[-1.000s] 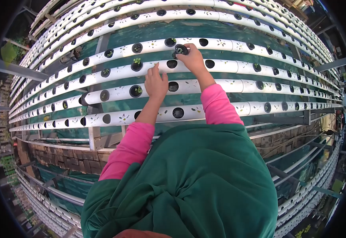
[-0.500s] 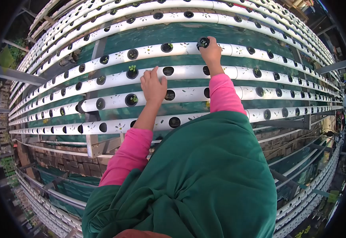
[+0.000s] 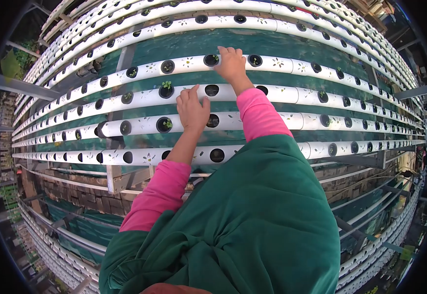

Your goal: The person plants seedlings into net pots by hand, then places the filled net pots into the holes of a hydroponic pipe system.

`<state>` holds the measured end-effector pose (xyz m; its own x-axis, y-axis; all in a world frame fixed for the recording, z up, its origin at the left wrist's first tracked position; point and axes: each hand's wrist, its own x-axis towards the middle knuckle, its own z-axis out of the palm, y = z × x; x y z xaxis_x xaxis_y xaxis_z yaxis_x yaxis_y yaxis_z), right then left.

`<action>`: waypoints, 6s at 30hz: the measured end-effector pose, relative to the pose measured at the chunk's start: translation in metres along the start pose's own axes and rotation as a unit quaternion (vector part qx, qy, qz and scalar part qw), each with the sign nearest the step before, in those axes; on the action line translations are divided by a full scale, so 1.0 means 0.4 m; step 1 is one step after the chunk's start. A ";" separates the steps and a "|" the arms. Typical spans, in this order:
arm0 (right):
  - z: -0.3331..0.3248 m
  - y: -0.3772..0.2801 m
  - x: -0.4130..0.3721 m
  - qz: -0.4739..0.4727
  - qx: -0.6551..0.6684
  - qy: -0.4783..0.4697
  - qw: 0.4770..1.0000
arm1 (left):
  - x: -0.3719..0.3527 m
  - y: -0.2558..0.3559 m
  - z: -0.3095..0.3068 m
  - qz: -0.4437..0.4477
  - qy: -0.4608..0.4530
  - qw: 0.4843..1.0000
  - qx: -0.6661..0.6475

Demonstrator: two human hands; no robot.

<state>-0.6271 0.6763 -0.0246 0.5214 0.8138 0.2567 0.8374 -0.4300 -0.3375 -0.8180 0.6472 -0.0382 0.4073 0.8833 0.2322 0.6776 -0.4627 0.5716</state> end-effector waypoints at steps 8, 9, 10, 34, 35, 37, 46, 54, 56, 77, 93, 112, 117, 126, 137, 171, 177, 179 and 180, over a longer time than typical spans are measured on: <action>-0.012 -0.059 0.035 0.073 0.043 -0.045 0.995 | 0.003 -0.001 0.002 0.000 0.005 1.000 -0.009; -0.039 -0.039 0.033 0.082 0.142 -0.057 0.985 | 0.001 -0.002 0.001 0.001 0.005 1.000 -0.007; -0.069 -0.019 0.029 0.090 0.240 -0.066 0.964 | 0.000 -0.002 0.001 0.002 0.003 1.000 -0.009; -0.173 0.233 -0.281 0.051 0.138 0.045 0.988 | -0.002 -0.001 0.013 -0.001 0.035 0.999 0.018; -0.170 0.234 -0.281 0.060 0.138 0.040 0.988 | -0.002 -0.002 0.013 -0.004 0.032 0.999 0.013; -0.162 0.237 -0.278 0.041 0.117 0.033 0.992 | -0.004 -0.003 0.012 -0.003 0.034 0.999 0.007; -0.164 0.191 -0.290 0.052 0.000 0.022 0.998 | -0.010 -0.046 0.007 0.066 0.039 0.991 -0.111; -0.152 -0.037 -0.273 -0.027 0.102 0.018 0.994 | -0.040 -0.111 -0.179 0.053 0.013 0.961 -0.269; -0.139 -0.133 -0.256 -0.037 0.113 0.005 0.993 | -0.029 -0.181 -0.210 0.033 0.062 0.970 -0.234; 0.153 -0.336 0.093 -0.076 0.077 -0.092 0.990 | 0.019 -0.366 -0.231 0.003 0.005 0.943 -0.334; -0.248 -0.248 -0.061 0.122 0.340 -0.208 0.909 | 0.041 -0.345 -0.228 -0.004 0.025 0.956 -0.291; -0.249 -0.181 -0.313 0.064 0.432 0.011 0.900 | 0.067 0.016 -0.236 -0.213 -0.165 0.669 -0.693; -0.211 -0.218 -0.342 0.011 0.308 0.131 0.942 | 0.057 0.033 -0.224 -0.187 -0.171 0.662 -0.705; -0.207 -0.195 -0.332 0.006 0.304 0.160 0.939 | 0.046 0.056 -0.201 -0.199 -0.154 0.657 -0.711; -0.218 -0.168 -0.324 -0.101 0.165 0.229 0.954 | 0.041 0.079 -0.199 -0.208 -0.166 0.678 -0.685; -0.051 -0.022 -0.029 -0.001 0.254 0.006 0.967 | -0.029 -0.044 -0.047 0.026 -0.067 0.971 -0.228; 0.042 -0.006 -0.005 -0.019 0.206 0.006 0.978 | -0.030 -0.050 -0.049 0.038 -0.067 0.969 -0.235; 0.040 -0.010 -0.010 -0.035 0.171 0.009 0.985 | -0.028 -0.053 -0.042 0.050 -0.053 0.967 -0.242; 0.032 -0.016 -0.016 -0.050 0.134 0.016 0.990 | -0.028 -0.054 -0.041 0.047 -0.053 0.968 -0.242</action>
<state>-0.6379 0.6790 -0.0355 0.4468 0.8324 0.3278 0.8132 -0.2252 -0.5366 -0.8471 0.6483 -0.0404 0.5306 0.8148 0.2335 0.2793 -0.4282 0.8595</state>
